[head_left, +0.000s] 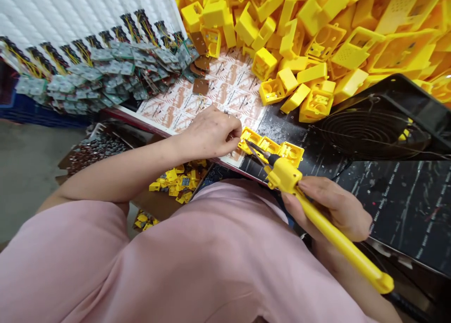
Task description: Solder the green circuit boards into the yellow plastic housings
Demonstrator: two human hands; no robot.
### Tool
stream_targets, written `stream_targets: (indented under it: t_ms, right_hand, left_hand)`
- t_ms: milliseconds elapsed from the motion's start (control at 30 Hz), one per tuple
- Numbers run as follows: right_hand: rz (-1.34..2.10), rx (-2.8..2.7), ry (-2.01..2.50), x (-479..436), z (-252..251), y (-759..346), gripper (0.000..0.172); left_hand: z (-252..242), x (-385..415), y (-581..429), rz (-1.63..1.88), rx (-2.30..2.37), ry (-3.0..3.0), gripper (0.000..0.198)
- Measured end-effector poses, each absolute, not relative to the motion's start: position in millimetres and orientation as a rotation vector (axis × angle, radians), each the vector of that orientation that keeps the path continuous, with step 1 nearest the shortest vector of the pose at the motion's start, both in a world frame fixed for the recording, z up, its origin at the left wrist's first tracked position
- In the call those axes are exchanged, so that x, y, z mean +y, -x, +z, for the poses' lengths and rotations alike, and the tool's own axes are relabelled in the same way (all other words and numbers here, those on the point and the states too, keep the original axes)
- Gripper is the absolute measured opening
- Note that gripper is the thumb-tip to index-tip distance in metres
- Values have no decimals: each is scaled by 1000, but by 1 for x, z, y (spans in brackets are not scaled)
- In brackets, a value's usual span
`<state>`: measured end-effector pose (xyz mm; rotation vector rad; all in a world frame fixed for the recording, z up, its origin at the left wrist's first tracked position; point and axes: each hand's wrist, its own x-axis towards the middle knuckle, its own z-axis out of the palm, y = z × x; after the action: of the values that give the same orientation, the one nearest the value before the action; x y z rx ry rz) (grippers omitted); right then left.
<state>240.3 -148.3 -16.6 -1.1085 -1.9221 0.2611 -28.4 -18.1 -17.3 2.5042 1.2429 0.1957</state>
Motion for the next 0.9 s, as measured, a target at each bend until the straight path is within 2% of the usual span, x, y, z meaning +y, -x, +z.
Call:
stream_targets:
  t_ms: [67, 333, 633, 900]
  right_hand:
    - [224, -1996, 1082, -145, -16, -240, 34]
    - [93, -2142, 1018, -134, 1, -231, 25]
    - [207, -2187, 952, -126, 11, -238, 28]
    - [312, -2254, 931, -122, 25, -239, 18]
  left_hand:
    - [-15, -17, 26, 143, 1252, -2537, 24]
    - [-15, -18, 23, 94, 1273, -2620, 30]
    - [-15, -19, 19, 49, 1313, -2598, 29]
    - [-18, -18, 18, 83, 1336, -2594, 28]
